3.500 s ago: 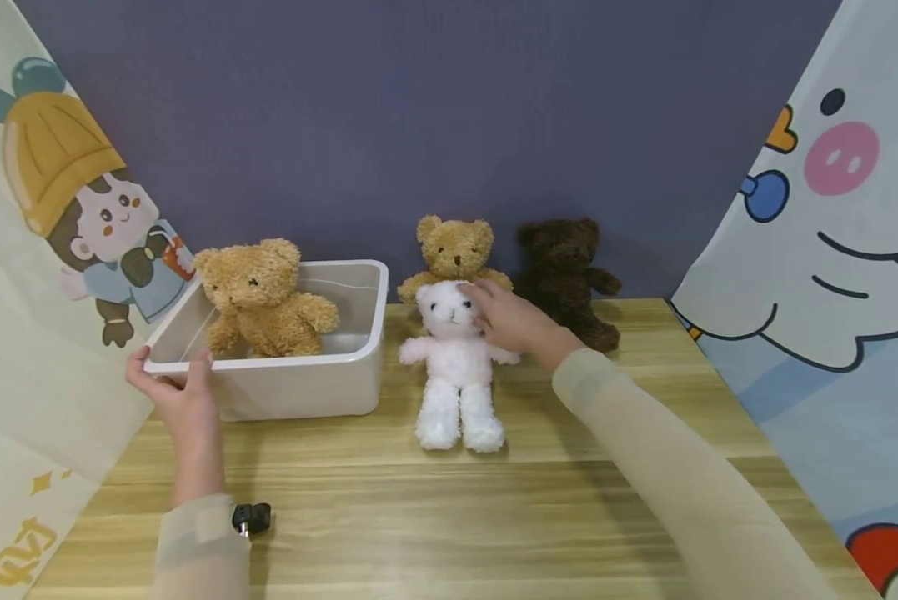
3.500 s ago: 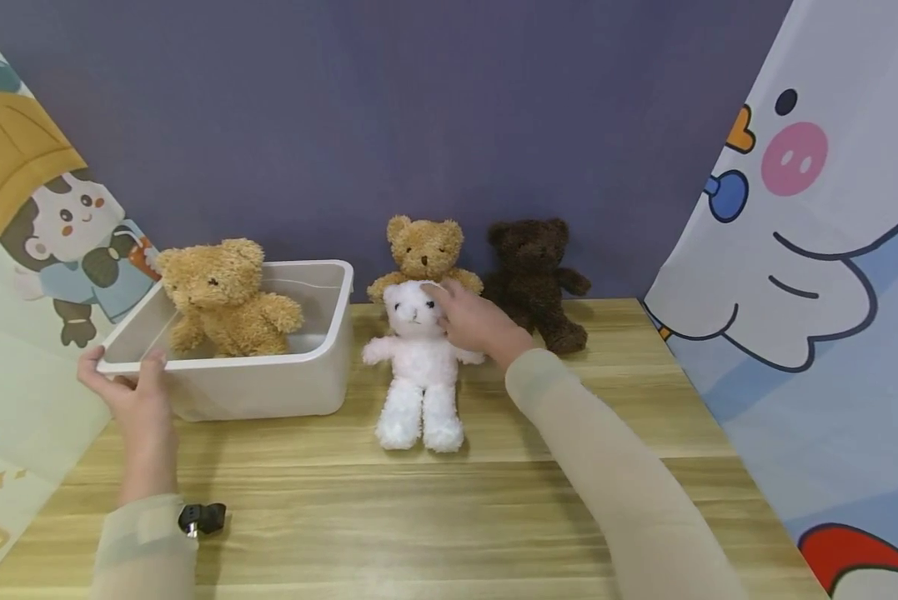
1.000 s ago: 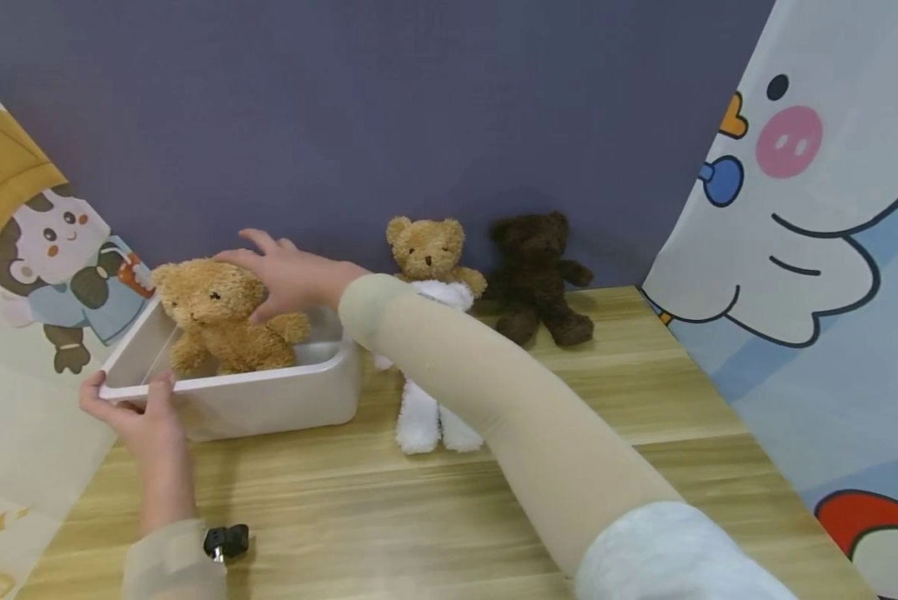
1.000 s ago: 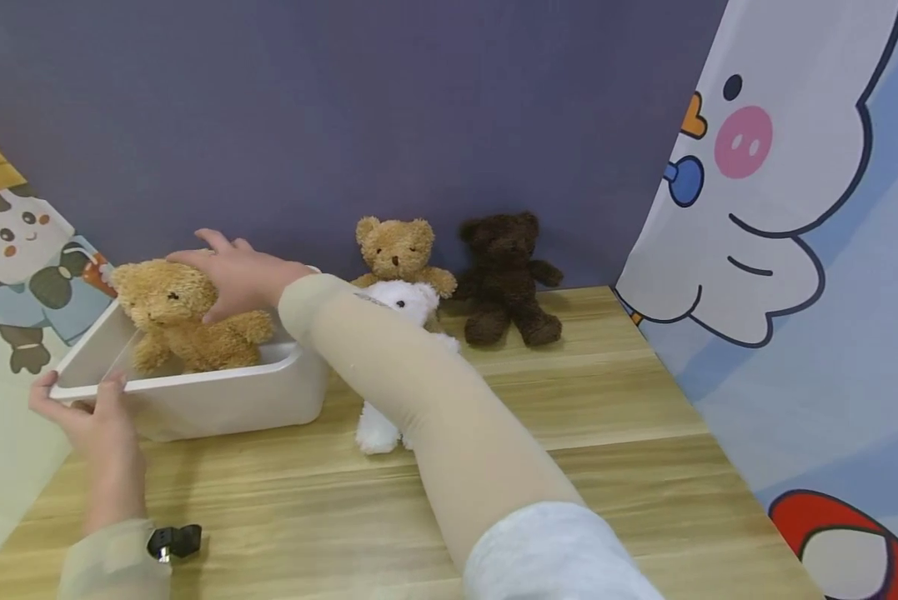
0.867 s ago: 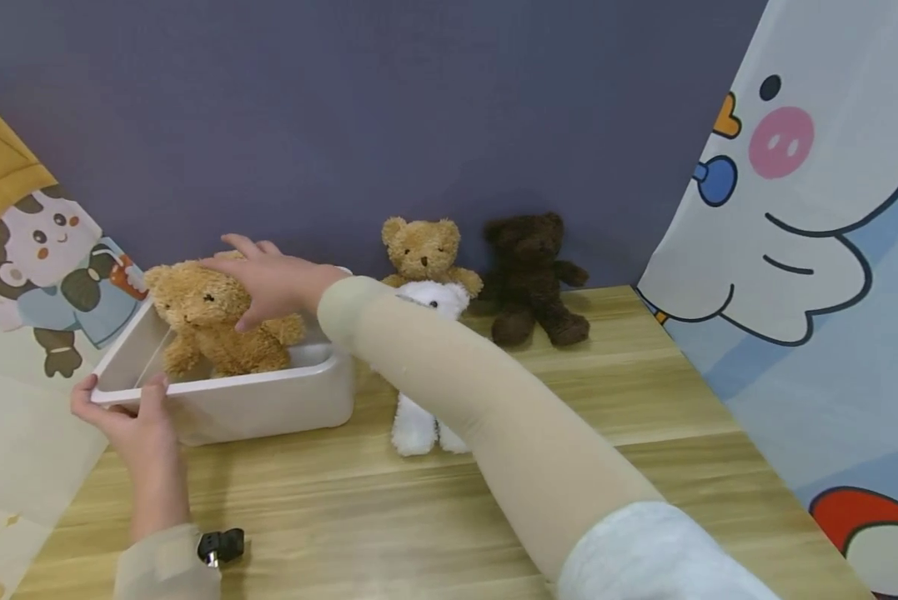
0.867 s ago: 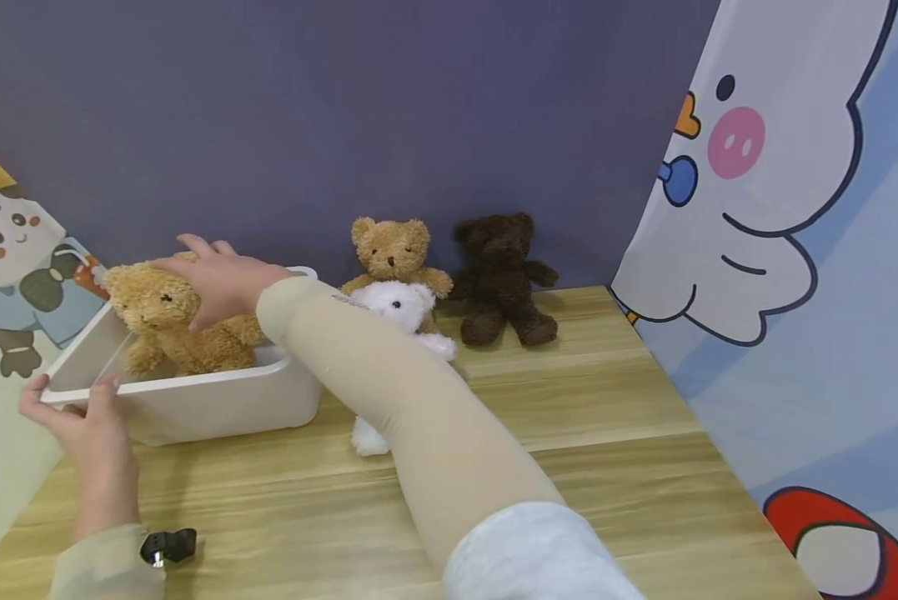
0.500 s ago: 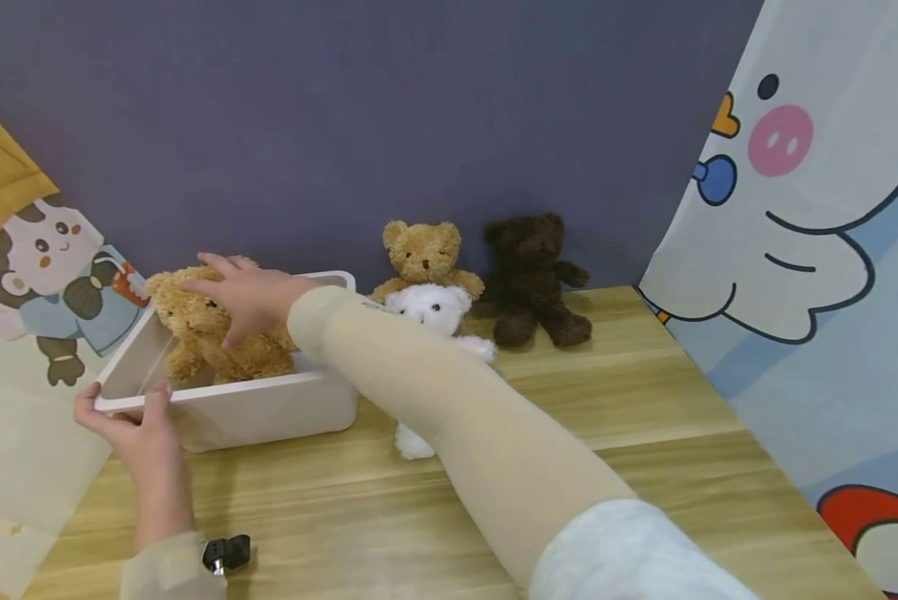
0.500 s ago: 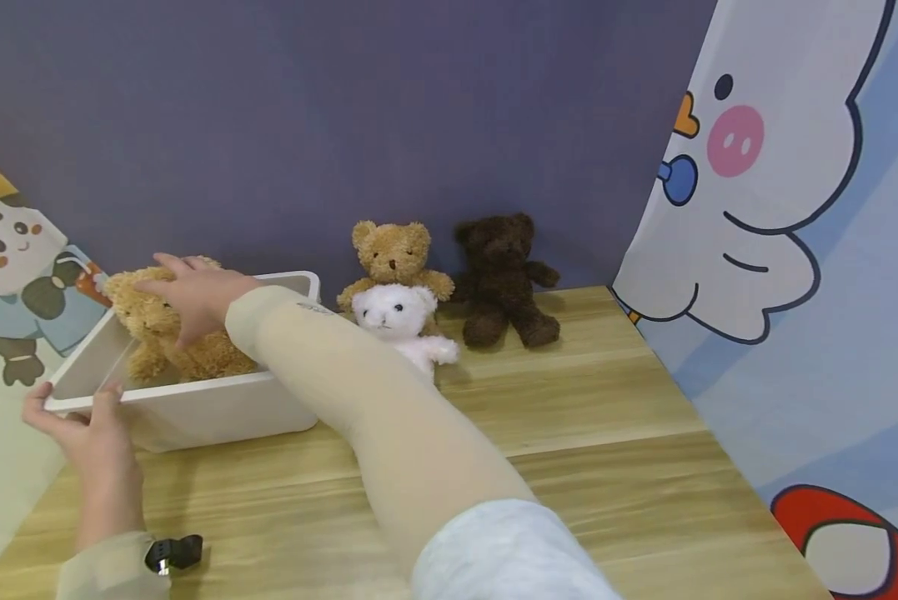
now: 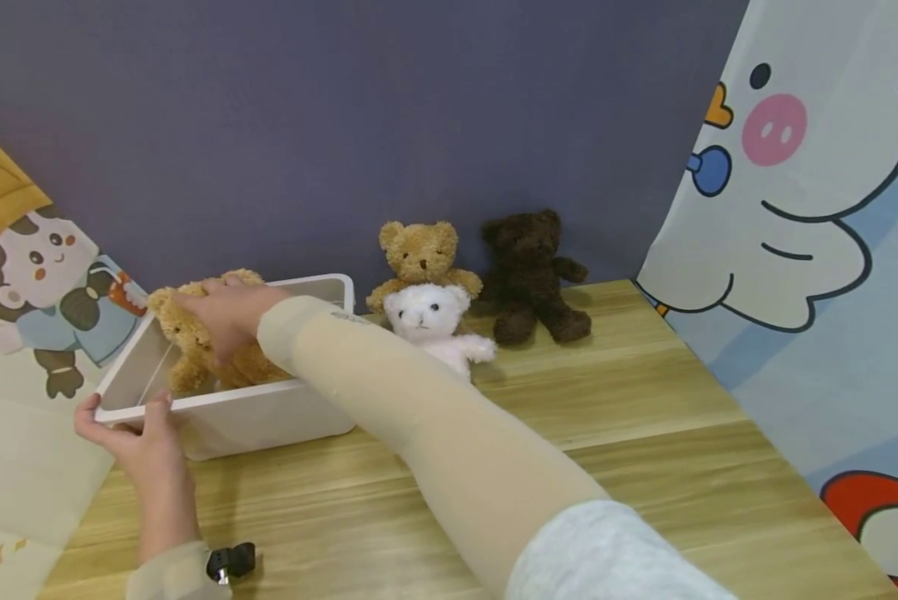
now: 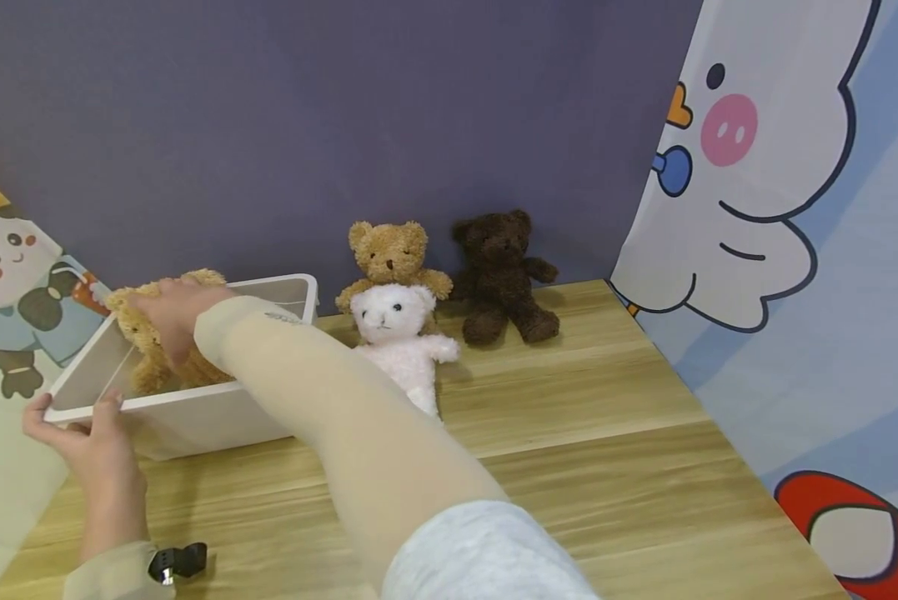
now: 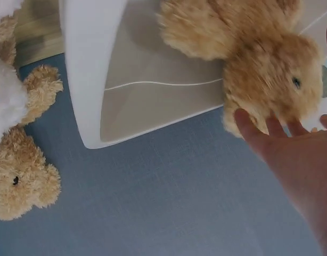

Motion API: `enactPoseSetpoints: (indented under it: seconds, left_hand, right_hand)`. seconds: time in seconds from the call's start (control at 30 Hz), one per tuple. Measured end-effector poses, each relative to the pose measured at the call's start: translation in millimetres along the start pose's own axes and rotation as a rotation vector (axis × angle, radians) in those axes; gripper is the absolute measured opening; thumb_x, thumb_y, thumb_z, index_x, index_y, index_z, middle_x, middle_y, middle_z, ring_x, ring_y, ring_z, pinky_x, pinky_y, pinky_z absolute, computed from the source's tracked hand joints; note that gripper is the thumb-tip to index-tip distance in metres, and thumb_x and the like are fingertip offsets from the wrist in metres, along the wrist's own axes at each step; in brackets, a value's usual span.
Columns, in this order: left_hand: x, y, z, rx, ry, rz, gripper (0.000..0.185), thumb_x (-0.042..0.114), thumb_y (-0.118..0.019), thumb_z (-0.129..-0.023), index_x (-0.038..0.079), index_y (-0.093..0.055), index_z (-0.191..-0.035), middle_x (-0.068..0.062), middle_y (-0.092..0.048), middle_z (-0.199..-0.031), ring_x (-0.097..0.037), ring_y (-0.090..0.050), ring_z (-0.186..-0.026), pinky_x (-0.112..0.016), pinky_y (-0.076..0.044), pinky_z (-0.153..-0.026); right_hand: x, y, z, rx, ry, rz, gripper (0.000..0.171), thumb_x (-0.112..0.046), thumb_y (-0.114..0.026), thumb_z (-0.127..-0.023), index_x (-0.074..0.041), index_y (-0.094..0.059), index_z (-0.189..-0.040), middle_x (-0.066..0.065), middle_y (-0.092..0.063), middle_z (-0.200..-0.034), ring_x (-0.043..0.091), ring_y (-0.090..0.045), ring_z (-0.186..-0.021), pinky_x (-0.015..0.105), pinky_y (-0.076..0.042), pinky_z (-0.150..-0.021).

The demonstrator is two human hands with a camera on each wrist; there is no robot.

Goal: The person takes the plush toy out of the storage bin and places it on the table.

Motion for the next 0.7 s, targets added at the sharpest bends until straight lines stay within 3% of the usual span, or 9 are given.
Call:
enactPoseSetpoints:
  seconds: [0.13, 0.2, 0.3, 0.37, 0.43, 0.57, 0.7]
  left_hand:
    - [-0.6, 0.1, -0.7, 0.008, -0.013, 0.021, 0.068, -0.002, -0.059, -0.095, 0.029, -0.031, -0.148, -0.001, -0.042, -0.152, -0.018, -0.044, -0.139, -0.018, -0.044, -0.102]
    - [-0.2, 0.2, -1.0, 0.012, -0.017, 0.027, 0.067, -0.002, -0.059, -0.094, 0.029, -0.032, -0.148, -0.002, -0.043, -0.151, -0.018, -0.045, -0.138, -0.018, -0.044, -0.101]
    - [1.6, 2.4, -1.1, 0.018, -0.022, 0.024, 0.067, -0.003, -0.059, -0.094, 0.029, -0.032, -0.147, -0.001, -0.043, -0.15, -0.018, -0.046, -0.137, -0.018, -0.044, -0.101]
    - [1.9, 3.8, -0.9, 0.02, -0.019, 0.025, 0.067, -0.003, -0.06, -0.094, 0.029, -0.033, -0.147, 0.0, -0.043, -0.15, -0.017, -0.046, -0.137, -0.017, -0.043, -0.102]
    - [2.0, 5.6, -0.8, 0.025, -0.019, 0.031, 0.067, -0.003, -0.06, -0.094, 0.029, -0.033, -0.146, 0.0, -0.043, -0.15, -0.017, -0.046, -0.138, -0.017, -0.043, -0.102]
    - [2.6, 5.8, -0.7, 0.021, -0.031, 0.031, 0.066, -0.002, -0.06, -0.094, 0.028, -0.032, -0.147, -0.001, -0.043, -0.151, -0.018, -0.045, -0.14, -0.017, -0.043, -0.103]
    - [2.6, 3.2, -1.1, 0.005, -0.036, 0.037, 0.066, -0.002, -0.06, -0.095, 0.027, -0.032, -0.147, -0.002, -0.043, -0.152, -0.019, -0.045, -0.141, -0.017, -0.042, -0.105]
  right_hand:
    - [6.0, -3.1, 5.6, -0.038, -0.042, 0.062, 0.101, -0.06, -0.066, -0.098, -0.047, 0.005, -0.168, -0.025, -0.004, -0.175, 0.004, -0.004, -0.165, 0.028, -0.013, -0.135]
    - [10.5, -7.2, 8.6, -0.066, -0.064, 0.057, 0.092, -0.057, -0.064, -0.099, -0.048, -0.003, -0.168, -0.028, -0.005, -0.175, 0.004, -0.005, -0.165, 0.033, -0.016, -0.135]
    - [12.7, -10.7, 10.7, -0.079, -0.074, 0.039, 0.07, -0.052, -0.063, -0.1, -0.049, -0.03, -0.162, -0.025, -0.009, -0.175, 0.005, -0.008, -0.165, 0.045, -0.019, -0.135]
    - [13.7, -11.6, 10.6, -0.073, -0.08, 0.02, 0.065, -0.052, -0.065, -0.099, -0.049, -0.036, -0.157, -0.024, -0.013, -0.173, 0.005, -0.013, -0.162, 0.045, -0.024, -0.133]
    - [13.7, -11.6, 10.0, -0.054, -0.072, 0.001, 0.064, -0.051, -0.068, -0.098, -0.051, -0.037, -0.154, -0.024, -0.017, -0.169, 0.003, -0.018, -0.158, 0.038, -0.03, -0.129]
    - [10.4, -13.2, 8.6, -0.003, -0.007, -0.04, 0.087, -0.048, -0.074, -0.095, -0.051, -0.018, -0.162, -0.02, -0.018, -0.168, 0.001, -0.023, -0.156, 0.023, -0.036, -0.12]
    - [4.1, -13.9, 8.8, 0.062, 0.083, -0.058, 0.093, -0.041, -0.079, -0.093, -0.048, -0.017, -0.162, -0.014, -0.025, -0.168, 0.006, -0.039, -0.15, 0.023, -0.04, -0.119]
Point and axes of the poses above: each hand's wrist, its own z-axis away from the middle knuckle, its own y-axis out of the back of the hand, x = y × z, the point moved 10 cm from there along -z, towards the middle knuckle
